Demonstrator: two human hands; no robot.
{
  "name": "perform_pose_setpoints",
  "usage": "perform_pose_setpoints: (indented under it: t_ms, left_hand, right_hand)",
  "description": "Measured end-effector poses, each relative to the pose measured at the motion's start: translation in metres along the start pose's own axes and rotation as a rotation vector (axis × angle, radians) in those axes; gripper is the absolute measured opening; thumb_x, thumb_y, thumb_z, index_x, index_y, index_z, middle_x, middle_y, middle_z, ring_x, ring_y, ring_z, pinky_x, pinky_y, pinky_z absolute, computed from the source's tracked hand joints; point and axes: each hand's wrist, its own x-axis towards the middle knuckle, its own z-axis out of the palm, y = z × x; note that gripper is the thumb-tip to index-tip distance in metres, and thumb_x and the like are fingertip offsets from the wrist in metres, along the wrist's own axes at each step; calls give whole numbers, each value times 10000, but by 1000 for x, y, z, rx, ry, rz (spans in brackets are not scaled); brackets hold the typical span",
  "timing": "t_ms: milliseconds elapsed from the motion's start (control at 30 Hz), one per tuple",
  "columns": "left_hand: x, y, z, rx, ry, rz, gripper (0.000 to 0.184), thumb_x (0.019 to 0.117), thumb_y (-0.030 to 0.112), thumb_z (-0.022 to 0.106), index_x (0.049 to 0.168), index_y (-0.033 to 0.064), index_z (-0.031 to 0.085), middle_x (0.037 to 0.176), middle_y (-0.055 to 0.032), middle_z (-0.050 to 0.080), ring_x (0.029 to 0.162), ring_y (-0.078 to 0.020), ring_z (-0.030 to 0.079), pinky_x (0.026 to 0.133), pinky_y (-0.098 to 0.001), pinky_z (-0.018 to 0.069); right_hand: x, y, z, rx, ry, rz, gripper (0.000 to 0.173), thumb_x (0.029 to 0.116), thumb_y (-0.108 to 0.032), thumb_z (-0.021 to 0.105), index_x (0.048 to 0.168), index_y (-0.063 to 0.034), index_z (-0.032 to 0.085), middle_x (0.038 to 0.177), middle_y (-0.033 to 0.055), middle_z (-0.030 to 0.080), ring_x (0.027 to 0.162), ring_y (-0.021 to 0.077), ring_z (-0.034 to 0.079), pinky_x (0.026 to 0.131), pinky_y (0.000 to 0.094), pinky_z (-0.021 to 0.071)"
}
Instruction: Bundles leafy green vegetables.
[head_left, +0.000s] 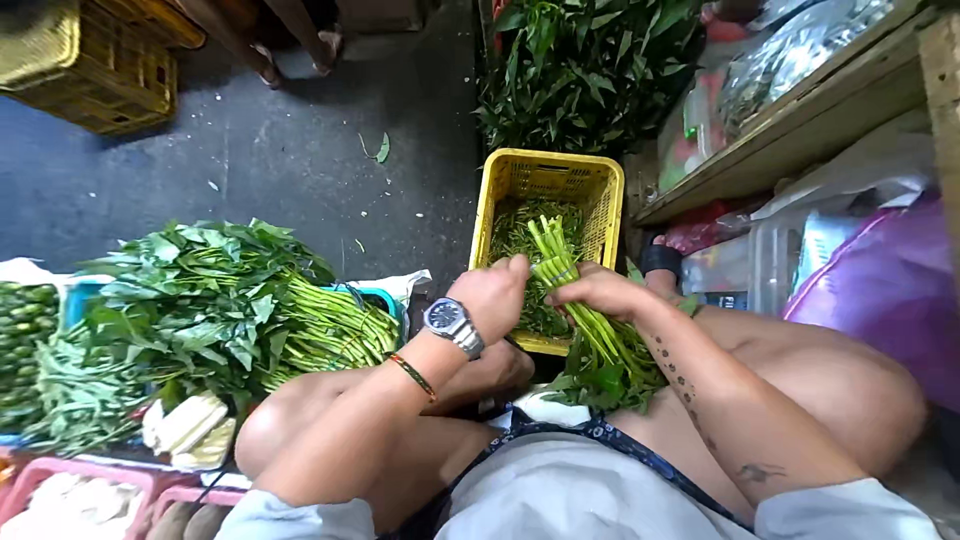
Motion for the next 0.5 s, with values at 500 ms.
perform_pose_setpoints:
  t_ms: [500]
  left_hand:
    - [5, 37, 10, 106, -45, -173, 183, 1040, 92, 469, 1202, 51, 544, 1094, -170, 671, 805, -344, 720, 665, -484, 593]
  right_hand:
    - [7, 3, 8, -440, 264, 61, 411, 757, -404, 837, 972, -79, 706, 865, 120, 702, 820, 274, 684, 734, 558, 549]
